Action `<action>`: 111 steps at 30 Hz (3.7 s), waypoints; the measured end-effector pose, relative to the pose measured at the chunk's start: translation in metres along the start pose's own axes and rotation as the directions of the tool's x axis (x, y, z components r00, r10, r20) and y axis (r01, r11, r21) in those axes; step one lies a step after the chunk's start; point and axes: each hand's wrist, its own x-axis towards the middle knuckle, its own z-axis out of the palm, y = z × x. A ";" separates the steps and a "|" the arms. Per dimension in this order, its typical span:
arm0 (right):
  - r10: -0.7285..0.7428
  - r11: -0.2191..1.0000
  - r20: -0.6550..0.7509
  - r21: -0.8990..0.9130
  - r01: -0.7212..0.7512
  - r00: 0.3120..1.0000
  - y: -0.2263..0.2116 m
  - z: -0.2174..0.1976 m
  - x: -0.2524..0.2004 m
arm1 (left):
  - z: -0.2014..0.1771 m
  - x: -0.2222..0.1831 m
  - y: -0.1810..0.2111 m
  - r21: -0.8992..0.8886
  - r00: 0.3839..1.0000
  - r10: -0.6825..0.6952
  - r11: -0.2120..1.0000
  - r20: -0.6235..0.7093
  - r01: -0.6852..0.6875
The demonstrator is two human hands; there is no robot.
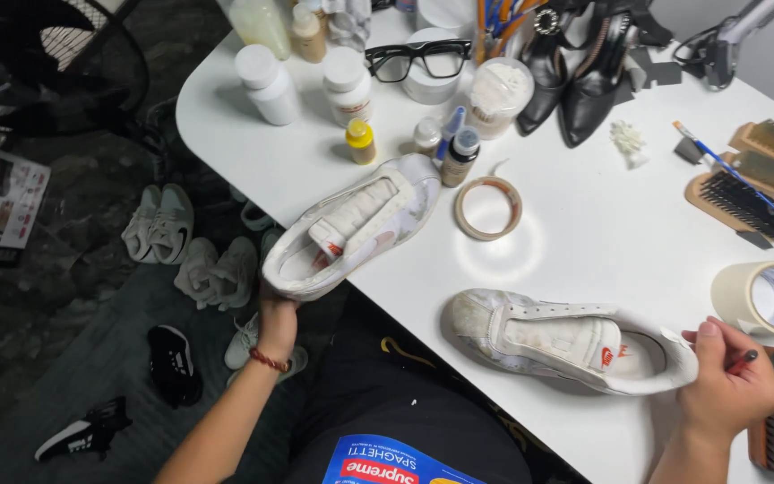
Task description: The person works at a table with cleaning supplies and a pair of white sneakers. They pick up a roll of masking tape, press tape around the edge of one sneaker's upper, and use a red utility knife to trim and press the tape along the shoe.
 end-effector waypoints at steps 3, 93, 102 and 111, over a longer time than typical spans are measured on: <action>-0.034 0.999 0.018 -0.030 0.035 0.999 0.023 -0.011 0.001 | 0.001 0.030 0.011 -0.374 0.992 -0.117 0.919 0.043 0.125; -0.627 0.763 0.171 -0.057 0.643 0.760 -0.188 0.328 0.248 | 0.155 -0.031 0.109 0.093 0.685 0.503 0.767 0.527 -0.635; -0.224 0.785 0.335 -0.494 0.373 0.915 -0.178 0.356 0.235 | 0.158 -0.029 0.111 0.069 0.576 0.588 0.663 0.568 -0.746; -0.304 0.839 0.363 -0.336 0.428 0.881 -0.224 0.279 0.202 | 0.160 -0.029 0.130 0.058 0.461 0.496 0.632 0.736 -0.773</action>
